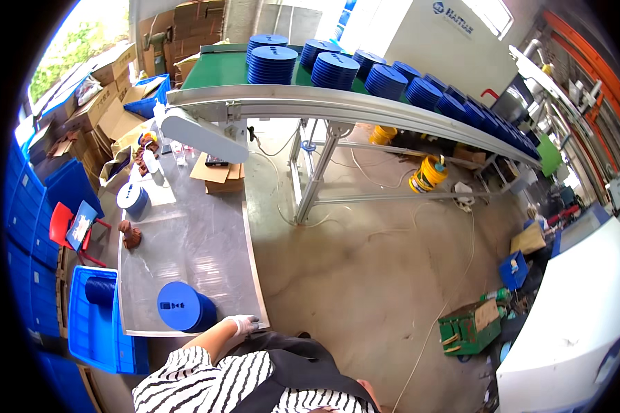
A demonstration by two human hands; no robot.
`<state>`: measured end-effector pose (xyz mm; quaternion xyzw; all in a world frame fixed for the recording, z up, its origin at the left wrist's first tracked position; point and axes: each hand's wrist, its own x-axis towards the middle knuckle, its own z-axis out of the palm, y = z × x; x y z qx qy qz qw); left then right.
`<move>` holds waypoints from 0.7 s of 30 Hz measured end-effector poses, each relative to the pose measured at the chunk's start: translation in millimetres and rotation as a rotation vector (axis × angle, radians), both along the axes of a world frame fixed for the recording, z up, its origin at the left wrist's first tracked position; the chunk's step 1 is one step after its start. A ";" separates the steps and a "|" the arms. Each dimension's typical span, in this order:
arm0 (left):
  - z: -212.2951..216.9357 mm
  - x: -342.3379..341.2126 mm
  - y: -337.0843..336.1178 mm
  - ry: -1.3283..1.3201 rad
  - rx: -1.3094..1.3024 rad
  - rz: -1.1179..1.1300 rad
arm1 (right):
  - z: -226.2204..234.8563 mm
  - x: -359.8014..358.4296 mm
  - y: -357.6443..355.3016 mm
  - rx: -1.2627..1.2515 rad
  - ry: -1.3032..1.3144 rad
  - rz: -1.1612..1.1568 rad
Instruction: The person stacks blue circular plastic parts from a conveyor belt onto a metal table, arranging them into neat piles. They then move to a different area and place blue plastic reels into a blue crate.
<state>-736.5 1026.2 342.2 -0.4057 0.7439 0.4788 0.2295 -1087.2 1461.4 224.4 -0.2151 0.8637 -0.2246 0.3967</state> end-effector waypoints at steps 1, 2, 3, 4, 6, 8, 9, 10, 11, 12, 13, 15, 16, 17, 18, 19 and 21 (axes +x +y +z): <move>11.6 -17.6 -5.3 0.055 -0.040 -0.035 | 78.2 -14.2 -48.9 -0.036 -0.011 -0.126; 28.9 -48.0 -14.6 0.168 -0.074 -0.106 | 76.3 -54.7 -46.7 -0.009 -0.045 -0.255; 37.9 -68.1 -20.7 0.212 -0.102 -0.092 | 67.1 -88.9 -51.8 0.027 -0.119 -0.374; 48.2 -82.3 -25.6 0.247 -0.138 -0.061 | 68.1 -116.9 -67.9 -0.004 -0.096 -0.418; 80.3 -106.2 -43.8 0.284 -0.070 0.137 | 81.4 -147.2 -130.1 -0.087 -0.094 -0.519; 94.1 -113.6 -67.0 0.335 -0.079 0.266 | 101.5 -170.0 -193.3 -0.184 -0.125 -0.607; 99.5 -117.0 -78.9 0.363 -0.075 0.323 | 106.9 -175.3 -222.1 -0.204 -0.155 -0.552; 106.8 -120.7 -93.5 0.397 -0.244 0.327 | 111.9 -174.9 -250.7 -0.221 -0.182 -0.501; 105.0 -124.8 -113.5 0.446 -0.287 0.408 | 117.2 -171.6 -281.0 -0.236 -0.209 -0.450; 106.8 -128.6 -136.1 0.546 -0.404 0.476 | 129.2 -165.9 -316.3 -0.230 -0.257 -0.335; 108.7 -133.2 -162.0 0.647 -0.525 0.545 | 144.1 -159.9 -354.7 -0.224 -0.303 -0.217; 122.7 -140.5 -223.8 0.865 -0.557 0.776 | 173.3 -155.1 -434.5 -0.249 -0.471 0.012; 141.5 -146.9 -258.3 1.024 -0.559 0.878 | 184.5 -155.5 -478.8 -0.303 -0.466 0.093; 166.2 -154.7 -291.1 1.188 -0.555 0.975 | 197.6 -155.8 -522.1 -0.358 -0.457 0.172; 189.3 -157.5 -324.7 1.357 -0.458 1.019 | 217.3 -153.4 -568.3 -0.415 -0.448 0.254; 215.6 -163.1 -358.6 1.491 -0.516 1.015 | 247.1 -144.9 -617.4 -0.533 -0.465 0.338; 287.0 -176.1 -421.5 1.715 -0.665 0.947 | 331.4 -124.2 -715.2 -0.757 -0.499 0.575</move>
